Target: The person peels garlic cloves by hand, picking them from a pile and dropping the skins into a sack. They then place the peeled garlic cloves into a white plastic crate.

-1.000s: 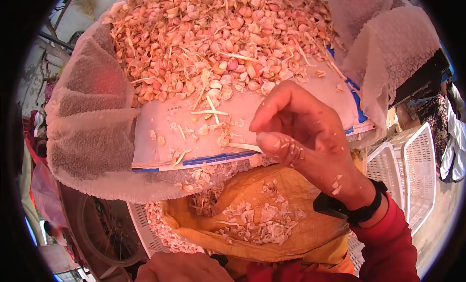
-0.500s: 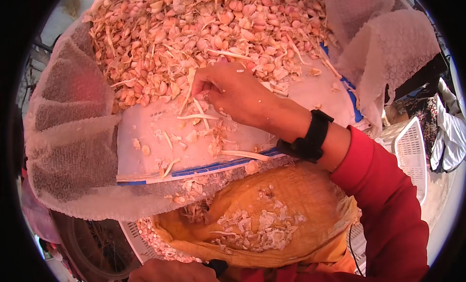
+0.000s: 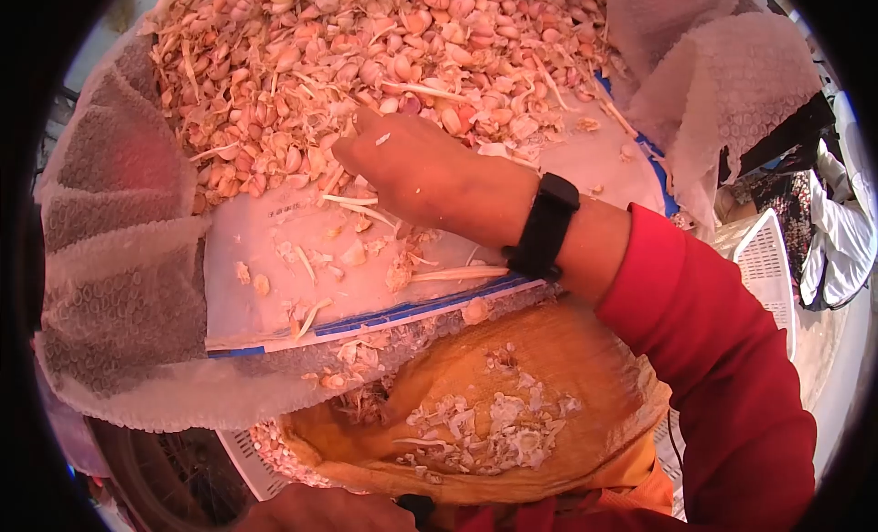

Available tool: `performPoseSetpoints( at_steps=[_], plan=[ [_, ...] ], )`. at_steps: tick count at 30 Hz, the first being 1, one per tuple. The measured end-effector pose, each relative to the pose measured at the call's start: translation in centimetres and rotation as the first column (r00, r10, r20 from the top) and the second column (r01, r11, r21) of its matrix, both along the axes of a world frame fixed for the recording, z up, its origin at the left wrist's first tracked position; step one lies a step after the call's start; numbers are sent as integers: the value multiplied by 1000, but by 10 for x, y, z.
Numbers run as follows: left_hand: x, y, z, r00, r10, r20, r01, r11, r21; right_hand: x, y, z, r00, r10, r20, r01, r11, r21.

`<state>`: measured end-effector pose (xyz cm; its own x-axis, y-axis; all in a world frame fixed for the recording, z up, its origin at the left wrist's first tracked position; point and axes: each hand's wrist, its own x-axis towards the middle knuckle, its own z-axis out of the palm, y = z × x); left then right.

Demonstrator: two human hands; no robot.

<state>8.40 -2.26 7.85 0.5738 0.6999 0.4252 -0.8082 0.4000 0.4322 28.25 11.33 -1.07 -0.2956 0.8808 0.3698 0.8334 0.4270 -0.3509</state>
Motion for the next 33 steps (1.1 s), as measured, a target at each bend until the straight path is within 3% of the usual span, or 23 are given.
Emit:
performPoseSetpoints(
  at_steps=[3,6,8,9,10,13,17,19,21,22,23,24,26,30,33],
  plan=[
    [-9,4,-5,998,-68,-14,65,981,-185,3,-6,1,999,-40,-34,39,999,-29],
    [-10,-3,-2,984,151,-93,-177,831,-527,10,-16,5,966,24,-259,-47,996,-82],
    [-12,2,-18,986,129,-108,-165,856,-490,8,-34,21,660,-80,-747,-232,924,-304],
    [-12,4,-27,986,118,-118,-160,869,-469,5,-45,31,420,-188,-888,-360,864,-353],
    [-10,4,-31,988,94,-119,-143,845,-516,2,-56,40,351,-190,-917,-419,844,-335],
    [-7,0,-33,984,-24,-174,-89,783,-616,-6,-91,67,152,-229,-961,-563,779,-275],
    [3,-11,-36,989,18,-149,-114,736,-667,-19,-139,100,-76,-253,-965,-685,716,-133],
    [4,-21,-47,988,46,-150,-136,726,-674,-24,-156,110,-97,26,-995,-725,683,88],
    [4,-19,-37,983,-11,-184,-103,795,-598,-19,-189,100,57,385,-921,-786,586,196],
    [7,-18,-28,976,-69,-208,-57,836,-545,-24,-202,99,14,399,-917,-760,601,249],
    [13,-23,-21,981,-33,-191,-93,786,-611,-32,-210,104,-27,414,-910,-729,614,301],
    [15,-25,-20,984,-47,-173,-65,806,-589,-51,-215,113,-239,357,-903,-595,681,427],
    [20,-27,-20,986,-89,-141,0,843,-537,-57,-218,126,-425,306,-852,-446,748,491],
    [27,-32,-20,969,-183,-167,63,833,-550,-46,-208,121,-410,389,-825,-482,676,558],
    [33,-25,-24,970,-192,-152,76,827,-558,-65,-227,116,-563,271,-781,-340,785,518]
  ],
)
